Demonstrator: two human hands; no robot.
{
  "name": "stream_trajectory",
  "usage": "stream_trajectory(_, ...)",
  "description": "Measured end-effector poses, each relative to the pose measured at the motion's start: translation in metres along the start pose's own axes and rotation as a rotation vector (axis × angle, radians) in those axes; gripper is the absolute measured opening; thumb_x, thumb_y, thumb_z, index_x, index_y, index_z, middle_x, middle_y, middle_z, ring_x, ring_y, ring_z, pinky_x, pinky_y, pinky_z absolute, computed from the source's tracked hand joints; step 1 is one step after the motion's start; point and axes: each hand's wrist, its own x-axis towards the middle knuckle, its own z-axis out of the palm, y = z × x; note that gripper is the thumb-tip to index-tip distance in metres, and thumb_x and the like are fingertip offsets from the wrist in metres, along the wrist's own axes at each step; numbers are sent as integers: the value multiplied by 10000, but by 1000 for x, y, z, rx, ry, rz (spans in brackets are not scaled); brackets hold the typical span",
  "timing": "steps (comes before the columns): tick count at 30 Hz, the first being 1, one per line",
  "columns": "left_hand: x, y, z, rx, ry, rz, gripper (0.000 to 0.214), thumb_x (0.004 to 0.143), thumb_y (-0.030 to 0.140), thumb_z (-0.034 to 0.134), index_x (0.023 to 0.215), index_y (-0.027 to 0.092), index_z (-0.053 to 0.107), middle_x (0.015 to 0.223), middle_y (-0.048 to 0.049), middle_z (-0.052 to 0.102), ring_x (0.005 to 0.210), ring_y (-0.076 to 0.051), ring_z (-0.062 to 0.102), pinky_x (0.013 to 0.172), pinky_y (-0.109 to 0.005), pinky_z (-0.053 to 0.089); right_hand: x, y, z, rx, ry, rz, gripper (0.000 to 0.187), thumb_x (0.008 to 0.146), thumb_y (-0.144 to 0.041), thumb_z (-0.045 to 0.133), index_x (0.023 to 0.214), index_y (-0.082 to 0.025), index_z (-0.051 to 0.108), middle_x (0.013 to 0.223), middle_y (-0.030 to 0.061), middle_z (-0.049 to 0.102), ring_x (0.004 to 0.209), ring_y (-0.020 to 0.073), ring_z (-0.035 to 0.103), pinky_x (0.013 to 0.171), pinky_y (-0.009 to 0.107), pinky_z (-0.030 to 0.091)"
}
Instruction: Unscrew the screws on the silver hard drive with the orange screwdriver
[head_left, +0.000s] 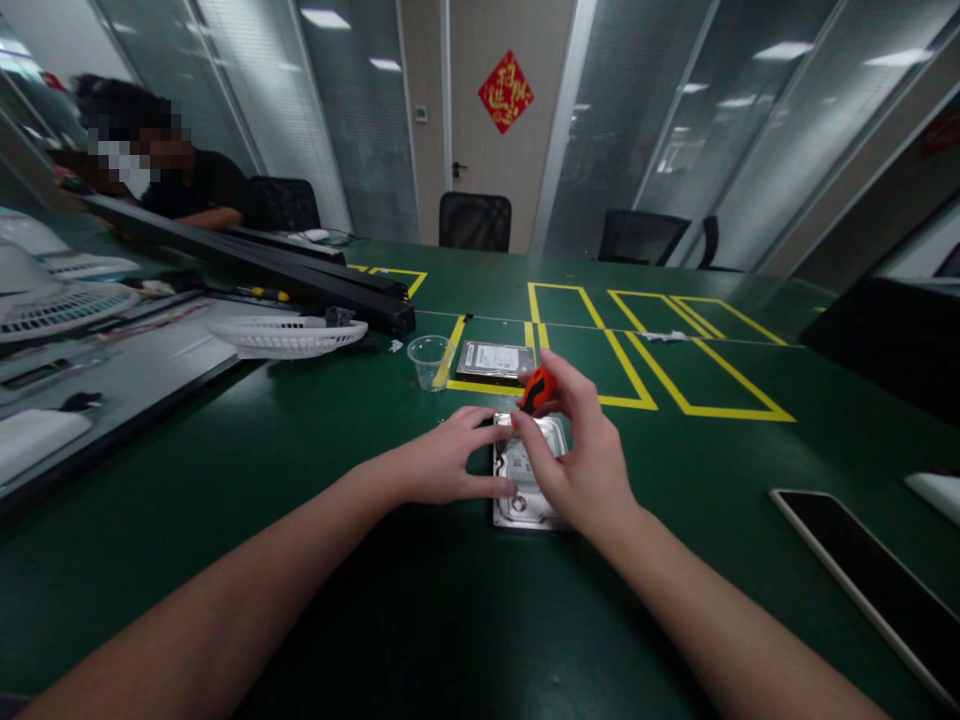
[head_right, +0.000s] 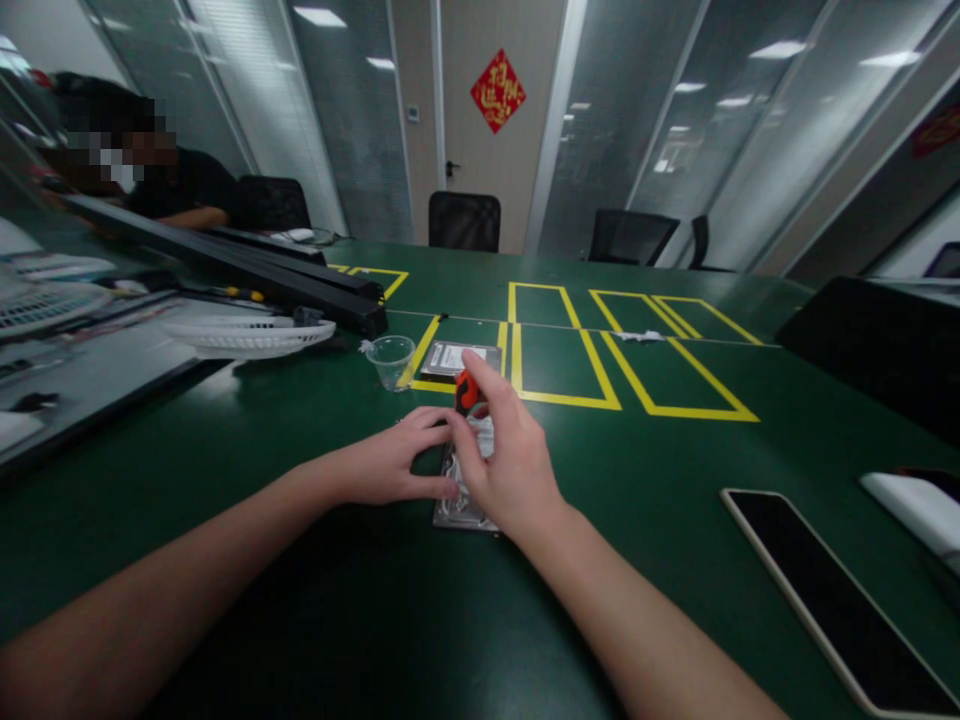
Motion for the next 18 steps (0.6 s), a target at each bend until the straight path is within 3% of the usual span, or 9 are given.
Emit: stream_trajectory(18,2,-1,1,31,31,27,658,983,601,781,1548,297,638,1730,-146,459,1610,-429,402,1321,-651,356,0,-2,1,3,-9,15,674,1041,-189,655,1653,-339,415,1441,118,708,959,228,776,887,454,701)
